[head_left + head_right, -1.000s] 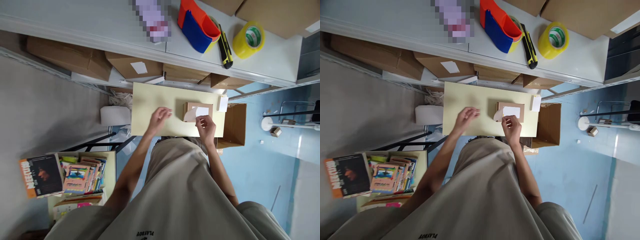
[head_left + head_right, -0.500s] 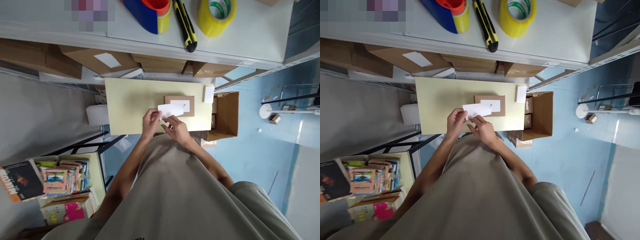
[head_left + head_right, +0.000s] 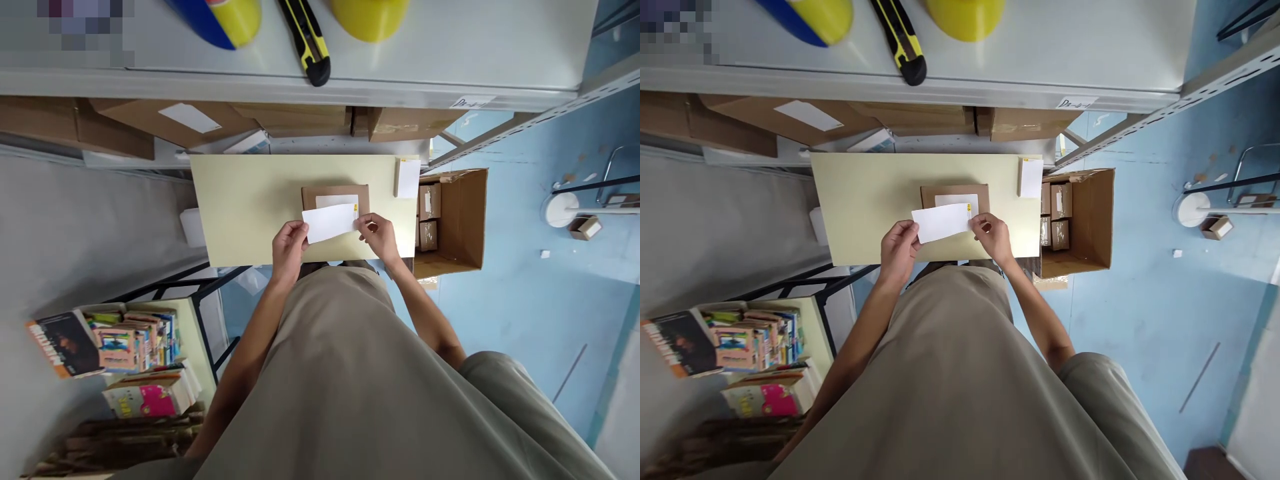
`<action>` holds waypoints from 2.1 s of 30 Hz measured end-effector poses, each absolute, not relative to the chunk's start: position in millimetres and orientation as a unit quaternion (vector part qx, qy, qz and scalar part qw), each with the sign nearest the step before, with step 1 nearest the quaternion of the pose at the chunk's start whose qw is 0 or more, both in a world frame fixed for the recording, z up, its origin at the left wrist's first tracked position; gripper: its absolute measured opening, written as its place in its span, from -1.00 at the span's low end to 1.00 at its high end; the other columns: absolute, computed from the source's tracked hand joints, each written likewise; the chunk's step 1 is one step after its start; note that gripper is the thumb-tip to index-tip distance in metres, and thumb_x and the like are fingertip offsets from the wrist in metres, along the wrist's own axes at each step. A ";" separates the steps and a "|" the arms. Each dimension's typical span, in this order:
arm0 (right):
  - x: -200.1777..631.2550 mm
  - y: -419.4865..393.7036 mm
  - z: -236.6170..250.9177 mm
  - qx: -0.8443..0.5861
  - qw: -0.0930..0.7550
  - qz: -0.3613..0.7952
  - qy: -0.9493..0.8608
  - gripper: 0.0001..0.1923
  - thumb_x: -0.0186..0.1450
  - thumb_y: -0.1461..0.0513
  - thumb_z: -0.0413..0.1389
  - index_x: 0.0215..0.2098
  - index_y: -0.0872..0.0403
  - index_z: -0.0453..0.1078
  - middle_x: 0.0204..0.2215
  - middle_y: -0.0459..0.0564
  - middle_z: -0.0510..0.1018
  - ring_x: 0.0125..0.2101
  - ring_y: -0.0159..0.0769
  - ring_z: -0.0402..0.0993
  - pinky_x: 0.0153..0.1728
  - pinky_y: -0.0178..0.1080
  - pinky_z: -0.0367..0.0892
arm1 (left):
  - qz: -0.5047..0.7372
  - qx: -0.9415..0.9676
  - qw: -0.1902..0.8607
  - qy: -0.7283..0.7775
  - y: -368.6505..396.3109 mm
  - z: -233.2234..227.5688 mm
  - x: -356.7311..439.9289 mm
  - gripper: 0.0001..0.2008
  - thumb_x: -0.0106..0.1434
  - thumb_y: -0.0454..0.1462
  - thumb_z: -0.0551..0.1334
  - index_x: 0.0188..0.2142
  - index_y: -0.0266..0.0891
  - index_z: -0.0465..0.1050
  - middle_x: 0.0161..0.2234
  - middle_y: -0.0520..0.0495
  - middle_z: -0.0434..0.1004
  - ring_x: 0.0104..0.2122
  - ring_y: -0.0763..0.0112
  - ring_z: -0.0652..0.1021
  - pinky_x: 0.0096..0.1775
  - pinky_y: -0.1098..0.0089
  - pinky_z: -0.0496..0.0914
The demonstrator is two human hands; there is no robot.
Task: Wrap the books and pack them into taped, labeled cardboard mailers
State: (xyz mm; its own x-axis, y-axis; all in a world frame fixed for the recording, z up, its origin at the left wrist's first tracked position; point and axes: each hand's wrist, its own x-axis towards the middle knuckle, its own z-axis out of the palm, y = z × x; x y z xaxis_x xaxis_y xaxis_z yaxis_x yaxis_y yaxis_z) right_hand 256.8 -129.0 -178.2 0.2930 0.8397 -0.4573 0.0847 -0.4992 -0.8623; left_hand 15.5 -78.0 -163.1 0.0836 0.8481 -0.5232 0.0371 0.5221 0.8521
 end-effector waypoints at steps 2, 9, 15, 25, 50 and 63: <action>253.9 -132.8 -178.5 -0.703 0.380 0.497 -0.339 -0.58 0.42 -0.18 0.31 -0.23 -0.03 0.58 -0.26 -0.04 0.73 -0.45 -0.29 0.59 -0.33 -0.18 0.55 | 0.341 0.356 0.624 0.606 -81.0 -174.4 16.6 -0.47 0.24 0.22 0.51 -0.13 -0.09 0.49 -0.18 -0.03 0.69 -0.10 0.29 0.70 -0.10 0.36 0.56; 218.6 -159.2 -149.4 -0.564 0.300 0.493 -0.591 -0.85 0.53 0.22 0.18 -0.19 -0.03 0.59 -0.15 -0.03 0.72 -0.36 -0.33 0.59 -0.23 -0.23 0.47 | 0.308 0.304 0.603 0.670 -95.7 -218.5 -2.3 -0.39 0.00 0.24 0.62 -0.23 -0.10 0.55 -0.23 -0.03 0.68 -0.14 0.29 0.64 -0.10 0.35 0.51; 237.9 -148.0 -172.6 -0.649 0.328 0.447 -0.521 -0.70 0.58 -0.02 0.23 -0.21 -0.03 0.59 -0.19 0.02 0.74 -0.34 -0.23 0.62 -0.20 -0.17 0.52 | 0.269 0.364 0.592 0.666 -85.3 -229.6 -5.2 -0.36 0.05 0.30 0.58 -0.22 -0.16 0.65 -0.24 -0.09 0.73 -0.23 0.27 0.65 -0.11 0.27 0.56; 272.7 -97.5 -249.4 -0.779 0.292 0.394 -0.390 -0.37 0.50 -0.36 0.19 -0.26 -0.02 0.54 -0.24 0.12 0.77 -0.20 -0.06 0.70 -0.09 -0.04 0.57 | 0.198 0.553 0.477 0.654 -7.4 -273.7 28.9 -0.84 0.32 -0.17 0.46 -0.24 -0.21 0.75 -0.26 -0.11 0.73 -0.23 0.23 0.63 -0.04 0.25 0.52; 270.2 -87.7 -274.1 -0.816 0.199 0.368 -0.399 -0.84 0.54 0.13 0.24 -0.21 -0.01 0.52 -0.19 0.11 0.76 -0.13 -0.01 0.69 0.10 0.06 0.57 | 0.200 0.566 0.443 0.666 -14.5 -285.0 35.2 -0.91 0.35 -0.21 0.46 -0.27 -0.16 0.73 -0.32 -0.06 0.58 -0.27 0.23 0.56 0.01 0.20 0.49; 261.6 -83.8 -277.9 -0.848 0.173 0.332 -0.376 -0.88 0.56 0.20 0.24 -0.15 0.05 0.57 -0.07 0.28 0.74 0.04 0.18 0.66 0.21 0.25 0.54 | 0.204 0.598 0.399 0.664 -19.6 -283.9 40.7 -0.87 0.42 -0.23 0.44 -0.30 -0.12 0.60 -0.34 -0.08 0.58 -0.11 0.09 0.62 0.12 0.12 0.50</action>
